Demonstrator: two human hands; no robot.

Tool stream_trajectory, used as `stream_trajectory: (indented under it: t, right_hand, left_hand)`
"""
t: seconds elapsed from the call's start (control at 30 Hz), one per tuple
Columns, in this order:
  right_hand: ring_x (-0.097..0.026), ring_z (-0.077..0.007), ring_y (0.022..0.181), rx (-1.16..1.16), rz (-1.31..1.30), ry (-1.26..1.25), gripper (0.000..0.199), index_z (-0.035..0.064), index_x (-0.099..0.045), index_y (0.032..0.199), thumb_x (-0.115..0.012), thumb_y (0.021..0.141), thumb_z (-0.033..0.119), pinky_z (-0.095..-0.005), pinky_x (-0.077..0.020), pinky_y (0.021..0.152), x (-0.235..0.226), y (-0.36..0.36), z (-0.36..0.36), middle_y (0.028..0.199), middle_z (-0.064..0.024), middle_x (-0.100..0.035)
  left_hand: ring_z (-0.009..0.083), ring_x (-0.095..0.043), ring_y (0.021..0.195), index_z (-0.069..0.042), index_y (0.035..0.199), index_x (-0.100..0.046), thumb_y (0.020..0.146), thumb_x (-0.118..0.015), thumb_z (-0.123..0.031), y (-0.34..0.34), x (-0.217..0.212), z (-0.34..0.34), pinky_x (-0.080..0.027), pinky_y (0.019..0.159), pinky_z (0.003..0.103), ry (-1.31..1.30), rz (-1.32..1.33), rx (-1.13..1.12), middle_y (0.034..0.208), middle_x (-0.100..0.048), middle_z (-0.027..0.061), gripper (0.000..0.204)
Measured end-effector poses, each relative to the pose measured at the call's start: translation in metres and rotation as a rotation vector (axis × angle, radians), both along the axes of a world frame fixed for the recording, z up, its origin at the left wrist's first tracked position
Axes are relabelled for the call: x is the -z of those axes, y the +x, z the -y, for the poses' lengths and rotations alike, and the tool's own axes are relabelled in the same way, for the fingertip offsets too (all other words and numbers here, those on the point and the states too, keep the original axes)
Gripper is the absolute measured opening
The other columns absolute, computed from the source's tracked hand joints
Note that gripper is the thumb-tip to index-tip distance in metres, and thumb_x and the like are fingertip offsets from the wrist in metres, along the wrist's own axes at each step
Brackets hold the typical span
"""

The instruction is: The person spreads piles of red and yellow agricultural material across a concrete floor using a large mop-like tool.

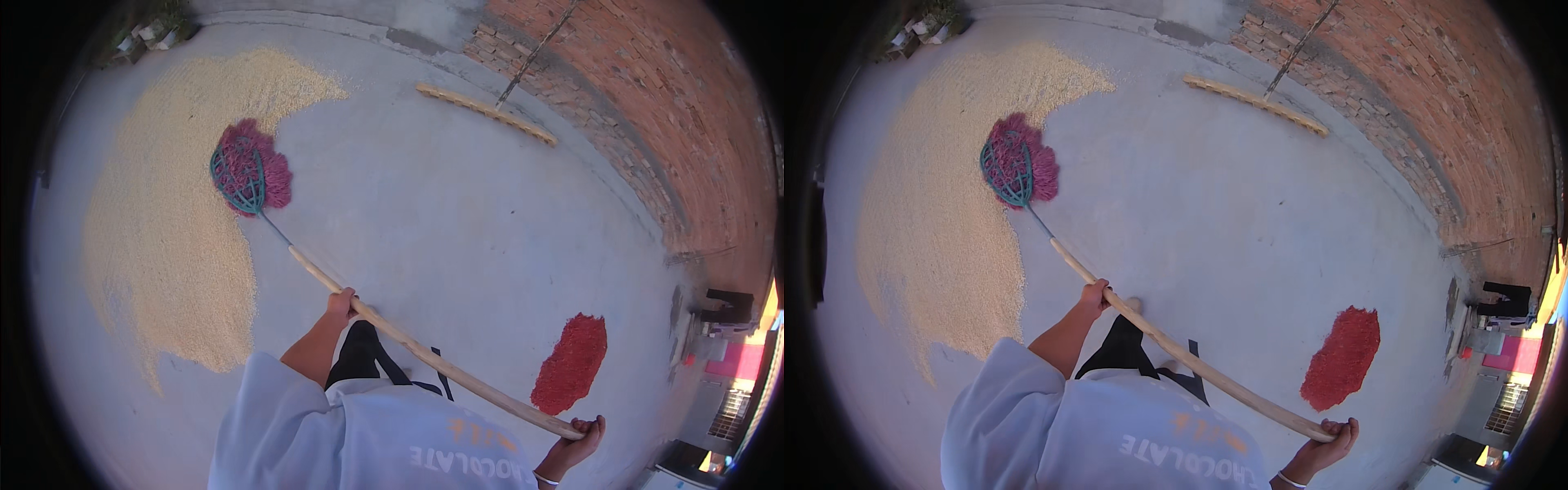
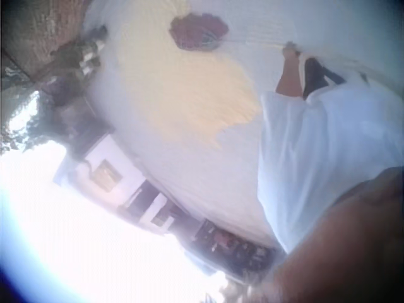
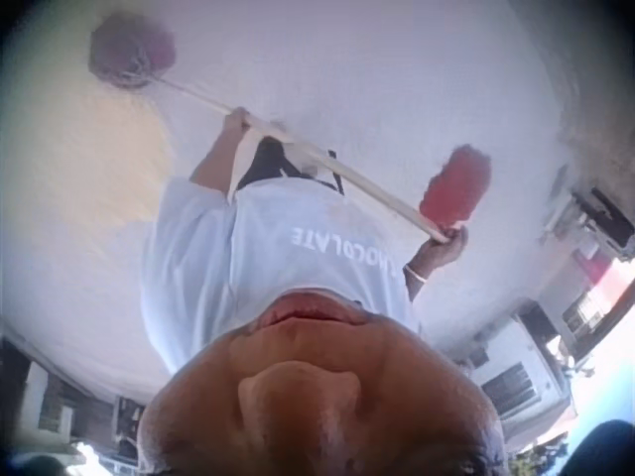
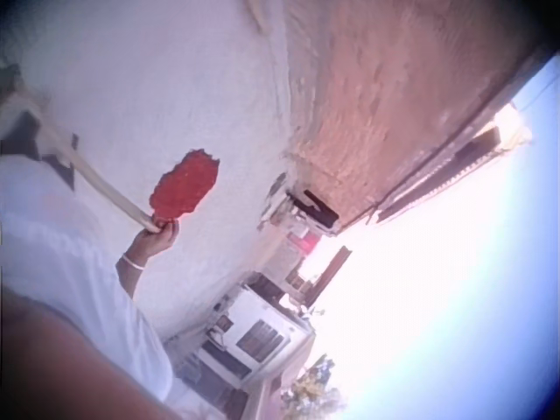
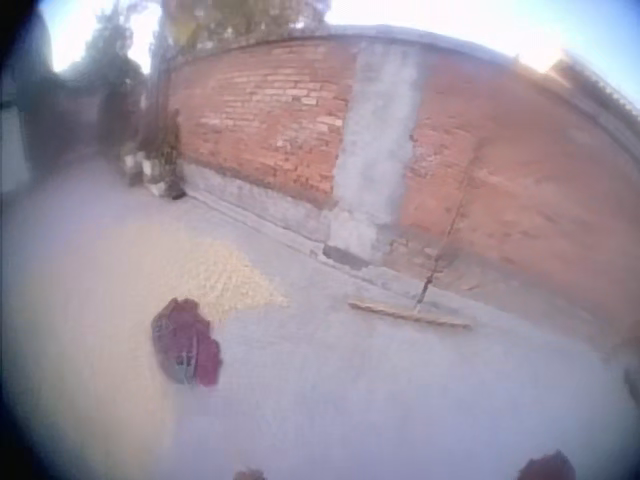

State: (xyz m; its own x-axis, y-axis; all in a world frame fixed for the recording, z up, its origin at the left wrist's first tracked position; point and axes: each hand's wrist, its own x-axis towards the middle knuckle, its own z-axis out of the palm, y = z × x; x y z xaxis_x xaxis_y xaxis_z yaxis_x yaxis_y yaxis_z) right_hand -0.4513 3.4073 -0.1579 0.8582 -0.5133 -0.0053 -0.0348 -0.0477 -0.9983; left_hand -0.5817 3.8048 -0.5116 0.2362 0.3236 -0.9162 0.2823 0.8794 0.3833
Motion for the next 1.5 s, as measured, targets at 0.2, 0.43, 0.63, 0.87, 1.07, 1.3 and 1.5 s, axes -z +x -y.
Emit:
stream_trajectory:
  t: [0.2, 0.43, 0.63, 0.87, 1.07, 1.3, 1.5]
  right_hand:
    - [-0.042, -0.0094, 0.055, -0.046, 0.045, 0.203, 0.015, 0.0016, -0.048, 0.09, -0.038, 0.081, 0.008, -0.0212, -0.0375, 0.053, 0.006, 0.037, 0.021, 0.061, -0.0013, -0.041]
    - [-0.037, -0.0089, 0.054, 0.087, 0.235, 0.251, 0.016, 0.0017, -0.047, 0.094, -0.04, 0.082, 0.011, -0.0224, -0.0356, 0.054, -0.01, 0.009, 0.153, 0.058, 0.0007, -0.034]
    - [-0.041, -0.013, 0.053, 0.412, 0.468, 0.106, 0.018, 0.0035, -0.052, 0.082, -0.046, 0.08, 0.02, -0.0247, -0.0382, 0.055, -0.056, -0.104, 0.279, 0.058, -0.0013, -0.039]
    - [-0.041, -0.0061, 0.051, 0.764, 0.552, -0.188, 0.009, 0.0188, -0.053, 0.081, -0.05, 0.074, 0.024, -0.0223, -0.0321, 0.049, -0.108, -0.241, 0.237, 0.054, 0.0078, -0.037]
    - [-0.043, -0.0074, 0.054, 0.761, 0.532, -0.402, 0.01, 0.0181, -0.052, 0.082, -0.049, 0.077, 0.026, -0.0221, -0.034, 0.053, -0.119, -0.186, 0.075, 0.056, 0.0065, -0.042]
    - [-0.046, -0.0109, 0.053, 0.738, 0.438, -0.468, 0.014, 0.0127, -0.052, 0.075, -0.047, 0.078, 0.025, -0.0246, -0.0382, 0.053, -0.115, -0.126, -0.035, 0.058, 0.0022, -0.047]
    - [-0.048, -0.0167, 0.057, 0.507, 0.261, -1.027, 0.016, 0.0063, -0.054, 0.078, -0.051, 0.076, 0.022, -0.0283, -0.0416, 0.056, -0.046, -0.105, -0.008, 0.064, -0.0029, -0.05]
  left_hand:
    - [0.0212, -0.053, 0.064, 0.0, 0.082, -0.041, 0.077, -0.045, -0.007, 0.016, -0.054, -0.002, -0.051, 0.059, 0.033, 0.052, 0.042, -0.256, 0.07, -0.045, 0.0077, 0.01]
    - [0.0232, -0.055, 0.07, -0.001, 0.084, -0.041, 0.079, -0.045, -0.01, 0.082, -0.091, 0.088, -0.051, 0.064, 0.035, -0.06, 0.226, 0.003, 0.075, -0.048, 0.0088, 0.012]
    - [0.0254, -0.058, 0.077, 0.0, 0.086, -0.044, 0.08, -0.047, -0.012, 0.15, -0.112, 0.223, -0.05, 0.072, 0.037, -0.336, 0.249, 0.393, 0.079, -0.053, 0.0096, 0.014]
    - [0.0229, -0.06, 0.072, -0.003, 0.086, -0.045, 0.078, -0.05, -0.013, 0.178, -0.113, 0.325, -0.052, 0.066, 0.035, -0.487, 0.268, 0.779, 0.077, -0.055, 0.0086, 0.014]
    - [0.0222, -0.061, 0.069, -0.002, 0.083, -0.047, 0.076, -0.051, -0.013, 0.216, -0.091, 0.275, -0.053, 0.063, 0.035, -0.45, 0.327, 0.861, 0.076, -0.056, 0.0102, 0.013]
    - [0.0235, -0.061, 0.069, 0.0, 0.084, -0.047, 0.075, -0.052, -0.012, 0.197, -0.077, 0.128, -0.053, 0.061, 0.036, -0.372, 0.262, 0.718, 0.076, -0.056, 0.0115, 0.016]
    - [0.0257, -0.06, 0.068, 0.002, 0.086, -0.046, 0.075, -0.05, -0.012, 0.206, -0.065, -0.013, -0.053, 0.061, 0.036, -0.221, 0.246, 0.512, 0.08, -0.054, 0.0124, 0.018]
